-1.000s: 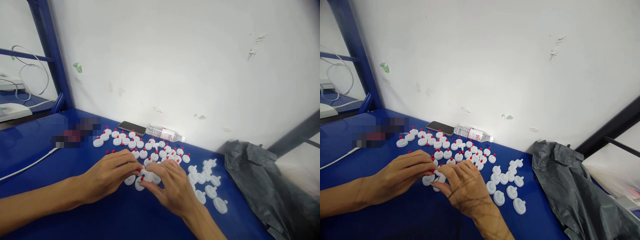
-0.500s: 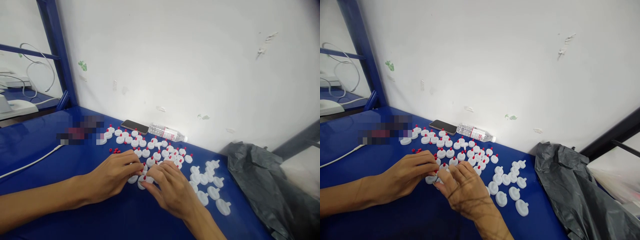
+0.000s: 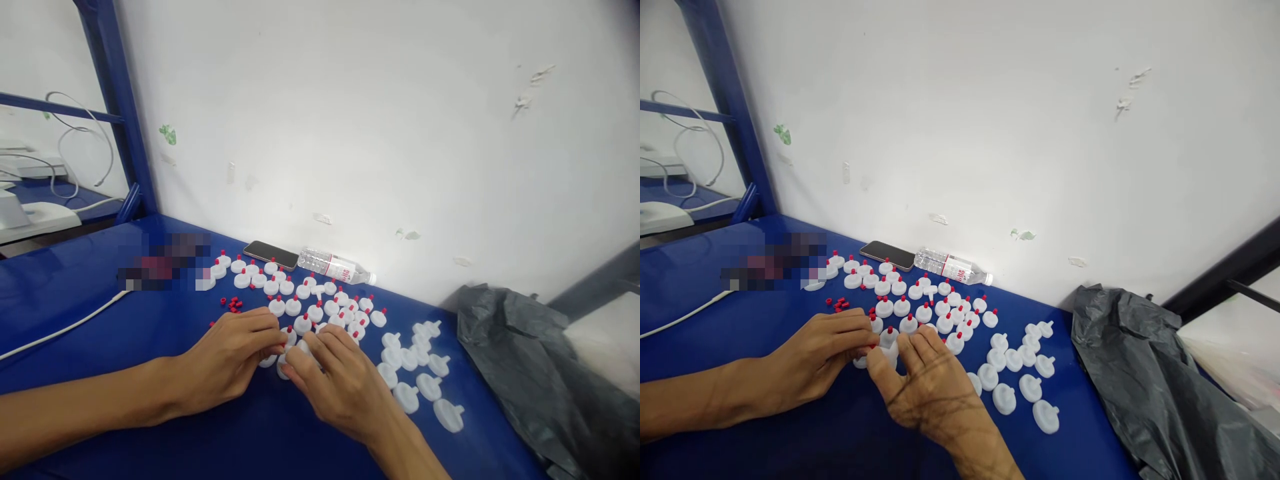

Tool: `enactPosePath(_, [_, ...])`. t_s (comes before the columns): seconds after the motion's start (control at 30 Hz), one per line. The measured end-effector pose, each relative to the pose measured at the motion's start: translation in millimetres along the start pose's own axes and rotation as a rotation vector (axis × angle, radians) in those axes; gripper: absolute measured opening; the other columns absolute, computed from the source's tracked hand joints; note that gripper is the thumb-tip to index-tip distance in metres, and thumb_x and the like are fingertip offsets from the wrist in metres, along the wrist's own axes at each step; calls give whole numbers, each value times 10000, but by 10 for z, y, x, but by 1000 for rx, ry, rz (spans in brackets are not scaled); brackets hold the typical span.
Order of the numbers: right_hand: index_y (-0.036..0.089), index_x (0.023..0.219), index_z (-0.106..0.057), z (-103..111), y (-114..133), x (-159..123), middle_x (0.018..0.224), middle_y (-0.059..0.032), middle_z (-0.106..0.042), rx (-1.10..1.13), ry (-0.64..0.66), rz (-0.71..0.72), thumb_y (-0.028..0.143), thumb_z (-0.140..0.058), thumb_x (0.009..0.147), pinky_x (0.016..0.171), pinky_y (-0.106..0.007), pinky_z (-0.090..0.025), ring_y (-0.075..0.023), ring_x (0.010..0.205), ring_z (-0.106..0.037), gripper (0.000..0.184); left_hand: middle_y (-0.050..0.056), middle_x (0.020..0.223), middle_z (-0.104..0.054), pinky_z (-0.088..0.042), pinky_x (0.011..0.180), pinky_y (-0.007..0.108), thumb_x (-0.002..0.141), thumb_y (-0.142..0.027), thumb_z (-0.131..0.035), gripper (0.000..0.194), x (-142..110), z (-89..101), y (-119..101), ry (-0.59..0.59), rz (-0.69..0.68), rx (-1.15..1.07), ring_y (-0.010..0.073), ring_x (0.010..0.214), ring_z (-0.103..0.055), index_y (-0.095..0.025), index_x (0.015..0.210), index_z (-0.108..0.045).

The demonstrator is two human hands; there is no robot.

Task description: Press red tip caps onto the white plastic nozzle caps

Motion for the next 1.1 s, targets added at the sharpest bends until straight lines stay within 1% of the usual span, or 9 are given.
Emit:
enactPosePath(0.27, [174,1105,-645,45,35,58,881,-112,-748,-70,-8,19,177,-615,914,817,-399,-602,-228,770,-694,193,22,753,-647,-416,548,269,917,-57,-423,244,-8,-11,-55,-27,96,-18,153,626,-570,-188,926,-628])
enactPosePath(0.43, [112,1192,-615,86,0,116,904,-116,-753,-34,-23,-11,193,-601,943,796,-389,-585,-223,802,-692,262,8,715,-606,-406,560,275,939,-83,-436,215,28,39,-51,-12,64,-4,156,634,-538,-196,819,-574])
enactPosePath(0.53, [104,1149,-627,119,-41,164,905,-101,-747,-19,-6,-43,231,-592,959,782,-387,-561,-213,796,-681,232,6,761,-613,-416,612,283,964,-108,-463,162,65,85,-47,-11,21,11,162,695,-522,-193,908,-589])
enactPosePath(0.63, [145,1072,-641,151,-127,169,977,-79,-749,-40,2,-92,209,-577,954,818,-393,-522,-202,818,-675,149,25,864,-643,-453,709,312,985,-138,-452,179,98,116,-31,13,40,11,184,812,-536,-200,1041,-610])
enactPosePath(0.73, [191,1043,-630,195,-325,78,1009,-52,-754,-52,-46,-245,190,-581,948,876,-390,-481,-195,861,-675,107,45,948,-653,-472,801,350,996,-179,-427,206,128,144,56,16,128,102,214,927,-537,-219,1043,-624])
enactPosePath(0.8, [202,1037,-622,238,-528,-45,1018,-49,-750,-67,-70,-415,210,-590,950,902,-391,-470,-207,906,-673,93,64,997,-643,-474,859,384,999,-224,-427,215,143,163,169,16,188,254,240,986,-527,-220,1033,-638])
enactPosePath(0.9, [206,1029,-637,317,-866,-292,1144,-87,-712,-149,-66,-659,305,-603,942,927,-417,-468,-267,1046,-647,135,107,1085,-605,-463,921,464,992,-280,-420,260,148,185,378,57,279,505,290,1043,-507,-194,1067,-654])
enactPosePath(1.0, [213,973,-683,386,-1145,-542,1095,-100,-689,-251,11,-828,355,-593,932,875,-412,-476,-289,1017,-633,172,131,1084,-580,-472,900,486,984,-289,-417,289,127,192,532,137,376,649,308,1014,-513,-169,1077,-664])
enactPosePath(1.1, [210,950,-719,403,-1317,-733,945,-91,-697,-315,176,-964,359,-574,928,786,-375,-467,-269,904,-649,209,117,1032,-585,-482,871,455,992,-282,-409,294,101,188,568,220,427,670,297,987,-528,-165,1071,-667])
Point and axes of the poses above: each hand's wrist, its own x-axis towards the middle knuckle, its own z-axis out of the back of the hand, y = z × x, the point moved 1 cm from there along x, towards the middle knuckle
